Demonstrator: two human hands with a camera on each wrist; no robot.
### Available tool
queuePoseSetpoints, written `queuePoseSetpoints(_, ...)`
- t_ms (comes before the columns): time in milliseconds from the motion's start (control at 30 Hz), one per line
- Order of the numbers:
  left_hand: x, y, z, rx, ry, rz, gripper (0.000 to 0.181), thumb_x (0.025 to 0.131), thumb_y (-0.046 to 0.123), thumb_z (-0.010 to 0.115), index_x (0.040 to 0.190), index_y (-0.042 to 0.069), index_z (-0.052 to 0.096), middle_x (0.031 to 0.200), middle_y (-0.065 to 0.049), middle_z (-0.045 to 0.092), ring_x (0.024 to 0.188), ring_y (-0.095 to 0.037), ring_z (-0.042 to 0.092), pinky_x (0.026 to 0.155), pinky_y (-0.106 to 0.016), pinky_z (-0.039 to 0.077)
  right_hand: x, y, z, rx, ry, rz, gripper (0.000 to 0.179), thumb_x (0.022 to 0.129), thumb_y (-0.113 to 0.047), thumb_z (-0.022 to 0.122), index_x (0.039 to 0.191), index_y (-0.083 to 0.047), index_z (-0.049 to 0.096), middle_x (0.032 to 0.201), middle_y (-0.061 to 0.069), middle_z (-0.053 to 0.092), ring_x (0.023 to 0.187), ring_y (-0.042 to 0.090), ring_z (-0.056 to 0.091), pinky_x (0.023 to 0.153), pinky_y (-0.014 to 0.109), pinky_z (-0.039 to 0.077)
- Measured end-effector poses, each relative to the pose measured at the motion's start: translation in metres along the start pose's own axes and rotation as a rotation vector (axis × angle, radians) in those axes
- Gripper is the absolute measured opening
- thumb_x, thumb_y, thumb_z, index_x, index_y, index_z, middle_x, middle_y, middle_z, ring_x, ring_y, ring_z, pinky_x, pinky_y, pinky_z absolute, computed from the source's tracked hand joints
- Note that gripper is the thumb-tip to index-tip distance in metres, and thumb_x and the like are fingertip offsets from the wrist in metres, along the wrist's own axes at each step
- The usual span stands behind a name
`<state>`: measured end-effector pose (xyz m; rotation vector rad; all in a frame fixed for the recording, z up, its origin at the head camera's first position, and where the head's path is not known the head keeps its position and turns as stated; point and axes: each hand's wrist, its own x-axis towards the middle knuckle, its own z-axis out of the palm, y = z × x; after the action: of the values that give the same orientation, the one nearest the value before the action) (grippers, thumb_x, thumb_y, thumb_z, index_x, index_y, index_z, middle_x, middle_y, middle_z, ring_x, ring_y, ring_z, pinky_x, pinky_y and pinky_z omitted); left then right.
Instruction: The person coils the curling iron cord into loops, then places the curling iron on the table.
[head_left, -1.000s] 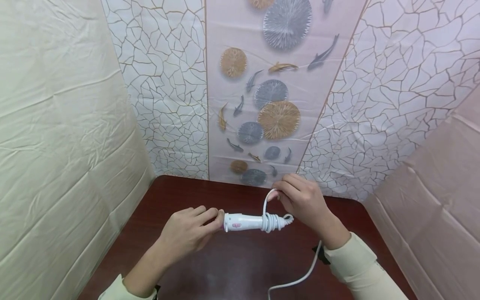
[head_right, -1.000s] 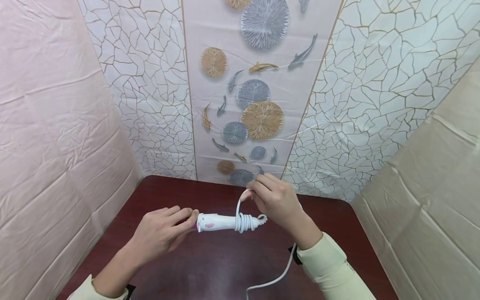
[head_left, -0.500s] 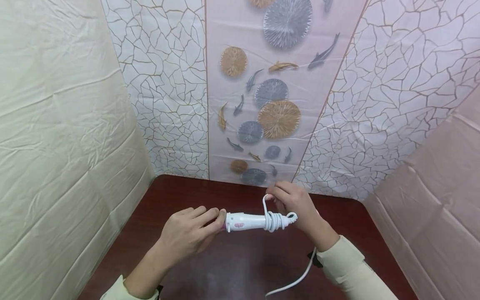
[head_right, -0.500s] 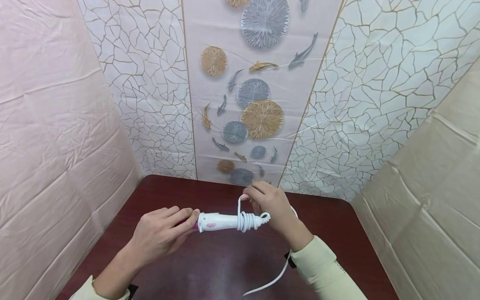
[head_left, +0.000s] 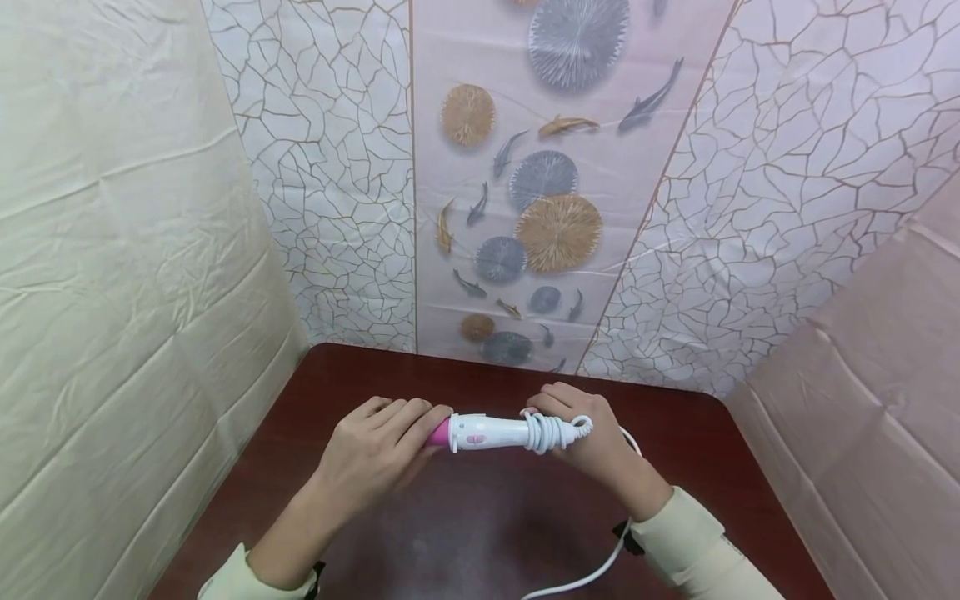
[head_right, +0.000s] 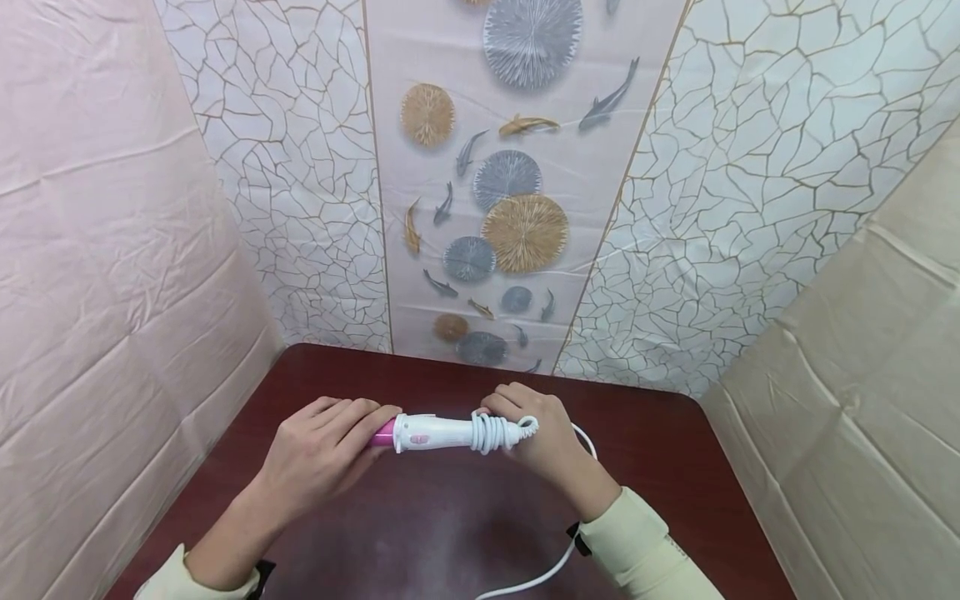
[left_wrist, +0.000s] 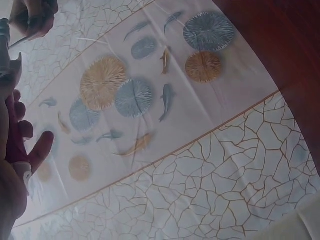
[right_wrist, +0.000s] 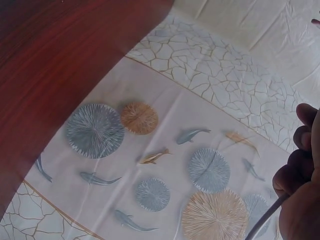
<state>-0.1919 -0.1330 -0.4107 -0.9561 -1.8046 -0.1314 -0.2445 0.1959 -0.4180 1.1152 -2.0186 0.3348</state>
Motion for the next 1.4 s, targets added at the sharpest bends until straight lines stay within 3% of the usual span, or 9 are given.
queuePoseSetpoints(100,-0.001,-0.001,0.0,0.012,-0.044,-0.004,0.032,0.116,0.032,0.052,0.124,0.011,0.075,0.107,0.001,0.076,0.083,-0.017,0.069,0.069,-0.032,0.056,-0.001,-0.001,-0.001,0.008,-0.008,-0.003,0.026,0.113,-0.028,0.059,0.098,-0.013,0.073,0.085,-0.004,0.069,0.073,0.011,0.066,0.057,0.029,0.056)
queuePoseSetpoints(167,-0.002,-0.001,0.0,0.024,-0.076,-0.009,0.033,0.118,0.033,0.05,0.123,0.012,0.075,0.108,0.002,0.076,0.082,-0.016,0.069,0.066,-0.031,0.053,-0.002,-0.002,-0.001,0.016,-0.014,0.001,0.005,0.101,-0.017,0.073,0.098,-0.013,0.073,0.085,-0.004,0.069,0.073,0.01,0.066,0.058,0.029,0.056)
queuePoseSetpoints(300,-0.004,-0.003,0.0,0.036,-0.103,-0.008,0.037,0.119,0.034,0.046,0.122,0.012,0.075,0.109,0.002,0.077,0.078,-0.016,0.068,0.058,-0.029,0.049,-0.003,-0.005,0.0,0.024,-0.025,0.021,0.024,0.079,-0.005,0.083,0.097,-0.015,0.07,0.084,-0.005,0.068,0.073,0.009,0.066,0.059,0.029,0.057)
queuePoseSetpoints(467,-0.005,-0.005,0.001,0.029,-0.109,-0.01,0.039,0.119,0.036,0.045,0.122,0.013,0.076,0.108,0.003,0.077,0.075,-0.015,0.068,0.054,-0.027,0.049,-0.008,-0.009,0.003,-0.051,-0.003,-0.026,0.004,0.093,-0.01,0.064,0.09,-0.013,0.063,0.078,-0.002,0.059,0.063,0.01,0.055,0.049,0.03,0.048)
queuePoseSetpoints(667,-0.006,-0.007,0.001,0.018,-0.118,-0.022,0.041,0.119,0.039,0.045,0.122,0.013,0.076,0.108,0.004,0.076,0.073,-0.014,0.068,0.053,-0.027,0.051,-0.017,-0.017,0.008,-0.099,0.023,-0.116,0.052,0.114,-0.024,0.037,0.08,-0.018,0.076,0.075,-0.004,0.066,0.054,0.007,0.047,0.041,0.028,0.039)
queuePoseSetpoints(800,-0.008,-0.01,0.001,0.007,-0.125,-0.038,0.042,0.119,0.038,0.043,0.123,0.013,0.076,0.108,0.003,0.076,0.073,-0.015,0.068,0.054,-0.029,0.053,-0.022,-0.022,0.008,-0.066,-0.003,-0.148,0.049,0.116,-0.025,0.037,0.099,-0.016,0.083,0.087,-0.007,0.078,0.065,0.008,0.066,0.053,0.03,0.054)
queuePoseSetpoints(967,-0.009,-0.014,0.002,0.008,-0.131,-0.05,0.044,0.118,0.039,0.042,0.124,0.012,0.076,0.109,0.002,0.076,0.075,-0.016,0.07,0.056,-0.031,0.057,-0.025,-0.024,0.004,-0.01,-0.033,-0.188,0.039,0.108,-0.012,0.041,0.115,-0.004,0.078,0.107,0.002,0.08,0.091,0.017,0.076,0.073,0.035,0.064)
queuePoseSetpoints(1167,-0.006,-0.015,-0.002,0.007,-0.12,-0.051,0.043,0.118,0.04,0.044,0.124,0.012,0.076,0.108,0.002,0.076,0.074,-0.016,0.069,0.056,-0.031,0.057,-0.036,-0.025,0.007,0.089,-0.032,-0.118,0.048,0.081,0.006,0.051,0.122,0.0,0.074,0.11,0.006,0.077,0.088,0.012,0.076,0.072,0.025,0.062)
queuePoseSetpoints(1400,-0.004,-0.018,-0.008,-0.02,-0.083,-0.097,0.04,0.117,0.038,0.05,0.125,0.01,0.077,0.106,0.002,0.077,0.074,-0.016,0.07,0.057,-0.032,0.057,-0.055,-0.027,0.016,0.175,-0.079,-0.014,0.044,0.077,0.014,0.06,0.115,-0.005,0.073,0.099,-0.002,0.076,0.085,0.008,0.075,0.073,0.023,0.062)
